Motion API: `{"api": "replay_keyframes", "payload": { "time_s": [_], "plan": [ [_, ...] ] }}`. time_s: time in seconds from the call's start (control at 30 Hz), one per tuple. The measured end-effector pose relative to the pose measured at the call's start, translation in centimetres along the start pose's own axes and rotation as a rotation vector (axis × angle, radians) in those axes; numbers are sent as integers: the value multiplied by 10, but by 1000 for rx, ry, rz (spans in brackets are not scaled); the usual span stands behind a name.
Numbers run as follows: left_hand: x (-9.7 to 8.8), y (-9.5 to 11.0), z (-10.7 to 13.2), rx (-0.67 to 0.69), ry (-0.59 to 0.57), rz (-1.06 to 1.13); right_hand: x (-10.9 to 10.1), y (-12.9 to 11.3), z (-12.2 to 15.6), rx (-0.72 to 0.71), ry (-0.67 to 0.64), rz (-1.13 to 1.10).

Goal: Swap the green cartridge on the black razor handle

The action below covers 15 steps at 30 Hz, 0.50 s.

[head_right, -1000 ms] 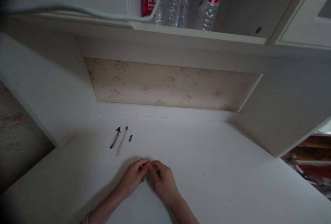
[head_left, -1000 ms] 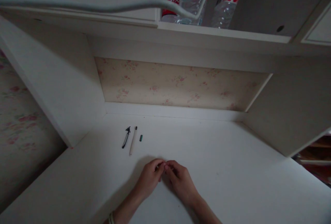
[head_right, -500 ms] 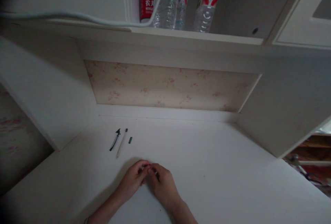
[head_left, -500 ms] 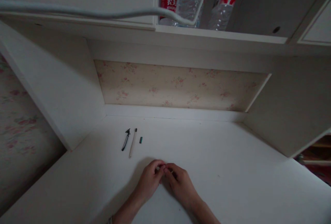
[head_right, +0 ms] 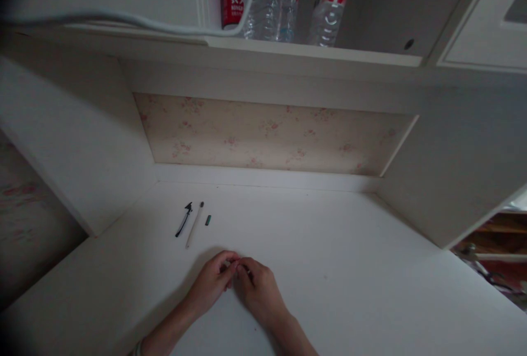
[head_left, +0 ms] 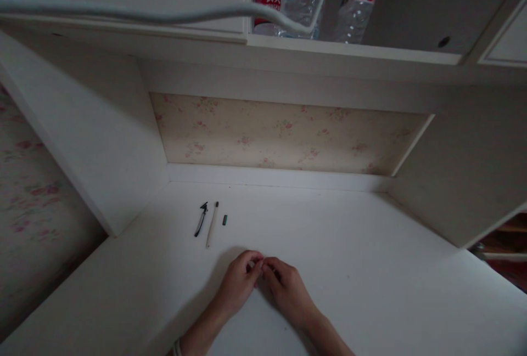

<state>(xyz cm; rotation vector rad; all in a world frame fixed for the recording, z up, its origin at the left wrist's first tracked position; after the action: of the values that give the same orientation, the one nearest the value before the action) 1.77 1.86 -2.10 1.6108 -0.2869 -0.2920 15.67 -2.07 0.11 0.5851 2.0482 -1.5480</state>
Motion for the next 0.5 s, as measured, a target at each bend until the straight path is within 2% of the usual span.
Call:
{"api": "replay_keyframes", "payload": {
  "time_s": [0.3,0.5],
  "plan": [
    [0,-2,-1,17,18,-2,-1,-3,1,-26,-18,37],
    [-2,2,0,54,44,-101,0,-2,1,-40,-25,100]
  ]
}}
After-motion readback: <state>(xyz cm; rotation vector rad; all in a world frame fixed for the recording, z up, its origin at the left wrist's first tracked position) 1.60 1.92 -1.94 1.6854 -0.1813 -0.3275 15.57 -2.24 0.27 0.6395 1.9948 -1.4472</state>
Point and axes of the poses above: each hand's wrist, its own z-axis away from the middle knuckle, its own x-axis out of the palm, y = z × x, the point moved 1 cm from there along -z, towards the middle knuckle, and after that the axes turned 13 degrees about z, right-handed, at the moved point
